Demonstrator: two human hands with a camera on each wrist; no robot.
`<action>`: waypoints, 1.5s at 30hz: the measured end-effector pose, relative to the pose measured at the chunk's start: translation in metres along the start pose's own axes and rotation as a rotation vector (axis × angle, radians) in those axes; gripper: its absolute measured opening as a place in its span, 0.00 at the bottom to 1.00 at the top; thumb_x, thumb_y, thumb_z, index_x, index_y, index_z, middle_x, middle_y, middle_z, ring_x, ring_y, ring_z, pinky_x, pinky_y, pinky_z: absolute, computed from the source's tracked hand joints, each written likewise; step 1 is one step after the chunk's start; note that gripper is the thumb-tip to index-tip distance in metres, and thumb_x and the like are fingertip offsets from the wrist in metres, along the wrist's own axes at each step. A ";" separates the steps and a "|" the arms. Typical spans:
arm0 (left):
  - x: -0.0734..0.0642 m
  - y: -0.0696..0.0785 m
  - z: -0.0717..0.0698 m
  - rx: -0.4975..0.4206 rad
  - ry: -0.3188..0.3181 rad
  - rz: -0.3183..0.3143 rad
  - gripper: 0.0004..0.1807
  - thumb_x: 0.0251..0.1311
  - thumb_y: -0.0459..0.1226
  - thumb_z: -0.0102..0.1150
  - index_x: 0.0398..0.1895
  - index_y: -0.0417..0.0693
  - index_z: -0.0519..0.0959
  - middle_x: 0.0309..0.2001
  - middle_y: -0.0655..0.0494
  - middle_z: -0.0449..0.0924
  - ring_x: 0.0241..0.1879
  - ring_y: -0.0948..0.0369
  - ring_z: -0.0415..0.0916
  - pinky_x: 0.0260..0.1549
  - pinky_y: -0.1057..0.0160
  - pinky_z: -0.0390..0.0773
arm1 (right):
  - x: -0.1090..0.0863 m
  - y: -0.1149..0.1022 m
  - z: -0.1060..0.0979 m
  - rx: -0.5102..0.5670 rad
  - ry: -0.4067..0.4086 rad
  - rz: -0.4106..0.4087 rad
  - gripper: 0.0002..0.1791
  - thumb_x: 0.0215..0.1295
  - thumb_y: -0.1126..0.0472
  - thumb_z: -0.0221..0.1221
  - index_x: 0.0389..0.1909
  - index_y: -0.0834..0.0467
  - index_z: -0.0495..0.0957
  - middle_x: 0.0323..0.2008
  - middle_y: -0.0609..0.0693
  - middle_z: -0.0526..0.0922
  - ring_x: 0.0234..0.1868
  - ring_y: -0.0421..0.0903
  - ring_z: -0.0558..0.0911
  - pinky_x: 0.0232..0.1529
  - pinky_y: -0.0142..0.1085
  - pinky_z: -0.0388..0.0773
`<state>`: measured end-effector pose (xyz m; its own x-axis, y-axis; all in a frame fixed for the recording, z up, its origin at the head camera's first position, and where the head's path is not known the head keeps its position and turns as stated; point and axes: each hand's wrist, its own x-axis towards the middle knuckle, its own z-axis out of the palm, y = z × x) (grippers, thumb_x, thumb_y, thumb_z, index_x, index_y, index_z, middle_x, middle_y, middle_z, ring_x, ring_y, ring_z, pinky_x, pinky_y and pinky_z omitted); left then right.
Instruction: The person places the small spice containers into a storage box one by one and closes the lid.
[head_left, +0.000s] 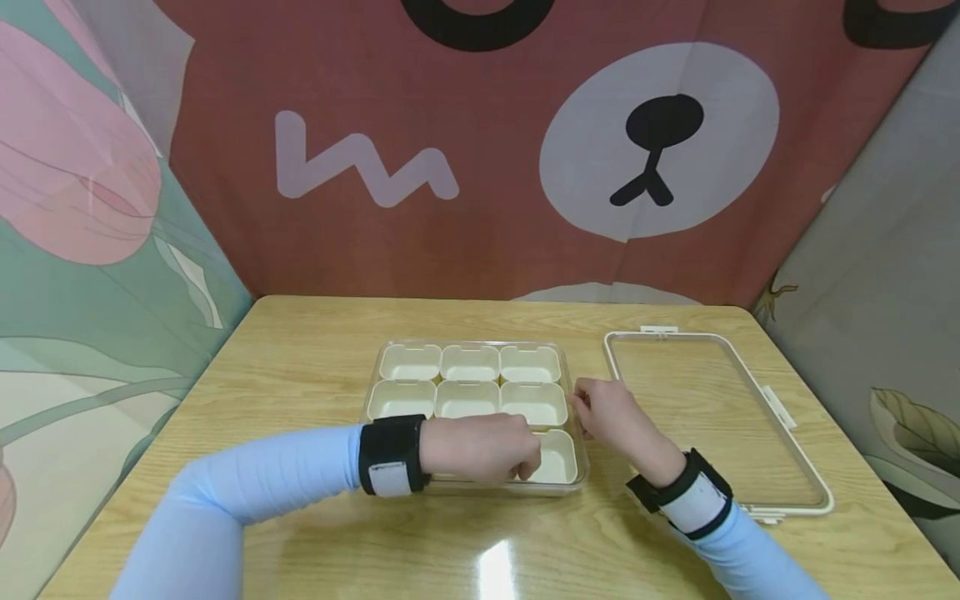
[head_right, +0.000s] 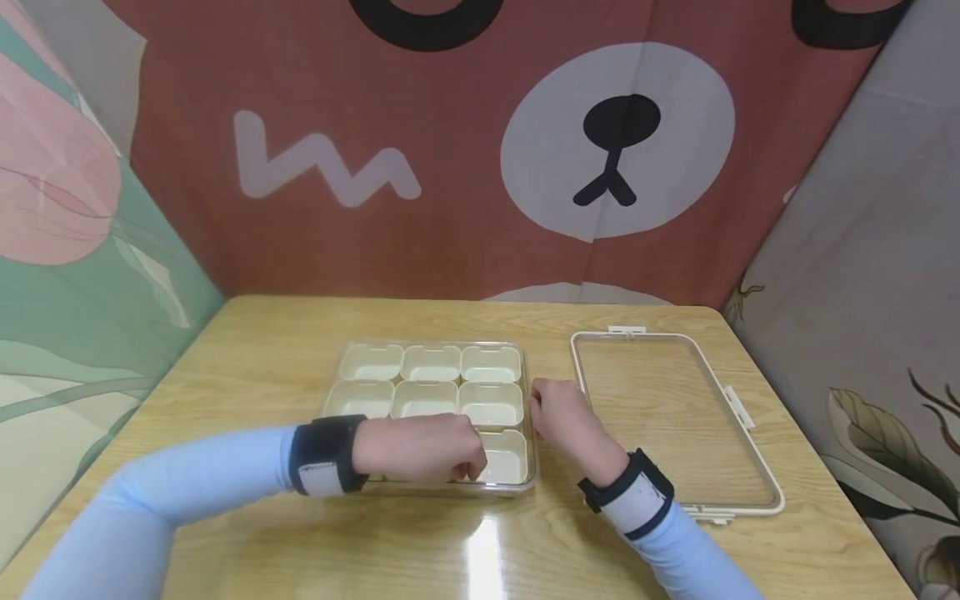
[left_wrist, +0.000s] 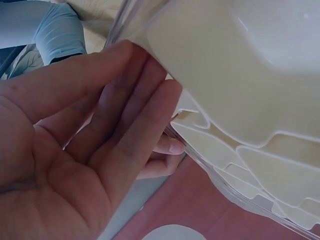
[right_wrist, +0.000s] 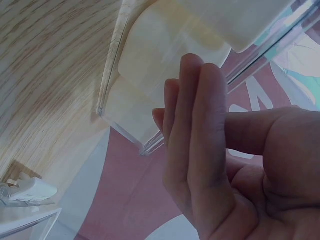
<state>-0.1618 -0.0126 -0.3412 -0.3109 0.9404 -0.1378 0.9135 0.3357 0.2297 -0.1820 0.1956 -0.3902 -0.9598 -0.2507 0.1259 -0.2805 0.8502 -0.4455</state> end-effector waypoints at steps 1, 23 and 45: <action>-0.001 0.000 0.000 -0.010 -0.006 0.000 0.16 0.44 0.21 0.55 0.23 0.51 0.83 0.24 0.64 0.82 0.21 0.74 0.71 0.21 0.80 0.68 | 0.000 0.000 0.000 -0.004 0.000 -0.002 0.12 0.64 0.66 0.56 0.19 0.59 0.72 0.12 0.45 0.74 0.12 0.35 0.73 0.14 0.28 0.70; -0.016 0.001 0.000 -0.036 0.004 0.025 0.09 0.52 0.27 0.61 0.31 0.51 0.85 0.27 0.67 0.82 0.26 0.76 0.73 0.27 0.82 0.69 | -0.001 0.000 0.001 0.035 -0.053 0.059 0.12 0.66 0.65 0.54 0.21 0.59 0.71 0.12 0.45 0.73 0.12 0.36 0.74 0.14 0.29 0.70; -0.018 0.006 0.000 0.029 -0.035 -0.039 0.14 0.51 0.24 0.57 0.29 0.53 0.85 0.27 0.66 0.82 0.25 0.76 0.72 0.25 0.80 0.71 | -0.001 -0.001 0.000 0.032 -0.052 0.057 0.12 0.66 0.64 0.53 0.22 0.59 0.71 0.11 0.45 0.73 0.12 0.36 0.74 0.14 0.30 0.69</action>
<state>-0.1504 -0.0279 -0.3368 -0.3375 0.9241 -0.1795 0.9083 0.3697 0.1956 -0.1804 0.1948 -0.3894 -0.9725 -0.2266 0.0533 -0.2240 0.8488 -0.4789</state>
